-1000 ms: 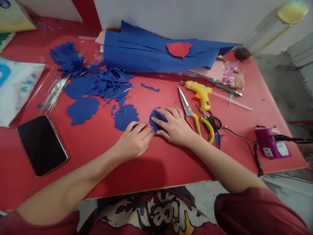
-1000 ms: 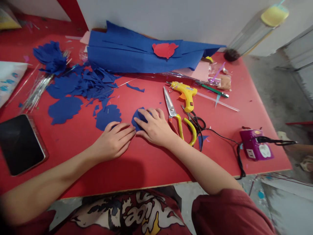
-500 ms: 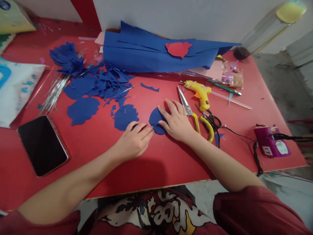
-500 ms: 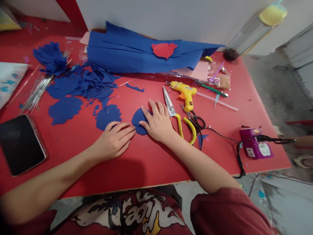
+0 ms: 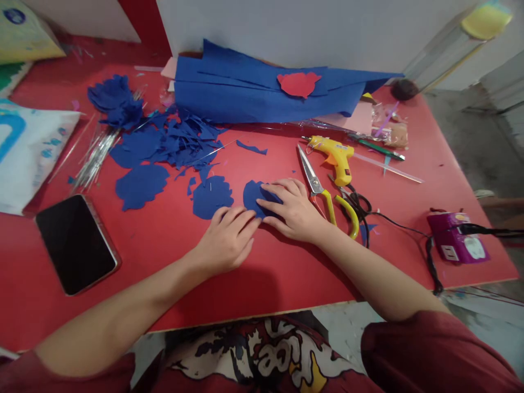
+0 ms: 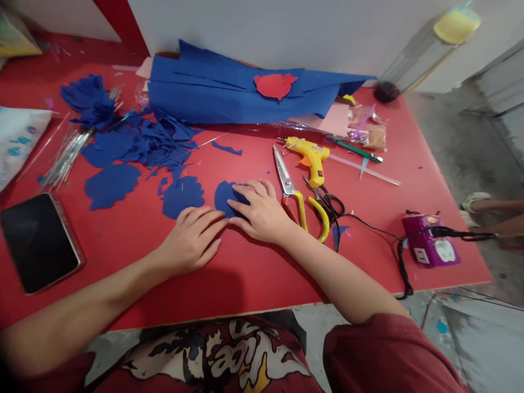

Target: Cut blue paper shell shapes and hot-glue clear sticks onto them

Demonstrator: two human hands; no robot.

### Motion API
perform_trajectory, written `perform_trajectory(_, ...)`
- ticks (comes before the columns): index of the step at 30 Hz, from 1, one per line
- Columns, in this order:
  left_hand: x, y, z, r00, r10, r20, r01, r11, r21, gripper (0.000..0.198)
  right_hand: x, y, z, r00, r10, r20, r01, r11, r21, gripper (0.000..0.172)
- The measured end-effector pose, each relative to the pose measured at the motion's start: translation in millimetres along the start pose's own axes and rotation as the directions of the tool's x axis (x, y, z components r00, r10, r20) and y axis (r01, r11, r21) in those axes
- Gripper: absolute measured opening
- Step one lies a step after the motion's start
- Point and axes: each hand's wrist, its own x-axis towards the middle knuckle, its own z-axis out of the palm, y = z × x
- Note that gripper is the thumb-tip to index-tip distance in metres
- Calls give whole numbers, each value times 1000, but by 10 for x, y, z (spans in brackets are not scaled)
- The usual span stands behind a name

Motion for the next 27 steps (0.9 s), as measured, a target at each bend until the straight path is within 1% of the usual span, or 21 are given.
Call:
perform_trajectory(4, -19, 3, 23, 989, -147, 21, 146, 989, 39, 37, 7, 16, 8, 999, -11, 37, 11, 1000, -1, 49)
perform_trajectory(7, -31, -8, 47, 985, -163, 50, 161, 986, 41, 39, 13, -3, -1, 997, -19, 74, 22, 999, -30, 52)
perform_trajectory(9, -37, -13, 58, 987, -155, 48, 154, 988, 32, 39, 18, -17, 8, 996, 32, 79, -27, 998, -64, 51)
perform_trajectory(11, -40, -16, 64, 987, -153, 43, 152, 988, 27, 39, 21, -20, 32, 991, 126, 54, -120, 987, -107, 51)
perform_trajectory(13, -40, -16, 66, 988, -151, 42, 150, 988, 26, 38, 23, -16, 58, 976, 215, 23, -209, 967, -146, 54)
perform_trajectory(15, -40, -14, 64, 988, -152, 38, 151, 988, 31, 38, 23, -11, 69, 965, 262, 4, -258, 952, -166, 57)
perform_trajectory(17, -39, -12, 61, 989, -146, 30, 144, 989, 39, 37, 20, -12, 62, 971, 240, 1, -237, 958, -160, 57)
perform_trajectory(20, -35, -8, 53, 992, -125, 13, 124, 991, 51, 35, 13, -18, 46, 993, 117, 19, -113, 984, -134, 50)
perform_trajectory(21, -34, -8, 51, 993, -119, 9, 118, 992, 51, 35, 11, -19, 45, 995, 98, 18, -95, 987, -133, 48)
perform_trajectory(22, -34, -7, 49, 994, -113, 5, 113, 992, 49, 34, 10, -17, 48, 994, 106, 10, -104, 985, -137, 48)
perform_trajectory(25, -32, -10, 45, 995, -98, -8, 99, 994, 43, 34, 8, 0, 57, 979, 194, -54, -200, 970, -135, 49)
perform_trajectory(26, -32, -11, 44, 996, -93, -11, 93, 995, 47, 34, 7, 6, 56, 978, 197, -72, -204, 971, -121, 48)
perform_trajectory(27, -31, -12, 42, 996, -87, -13, 88, 995, 55, 33, 6, 12, 50, 981, 173, -82, -181, 978, -102, 45)
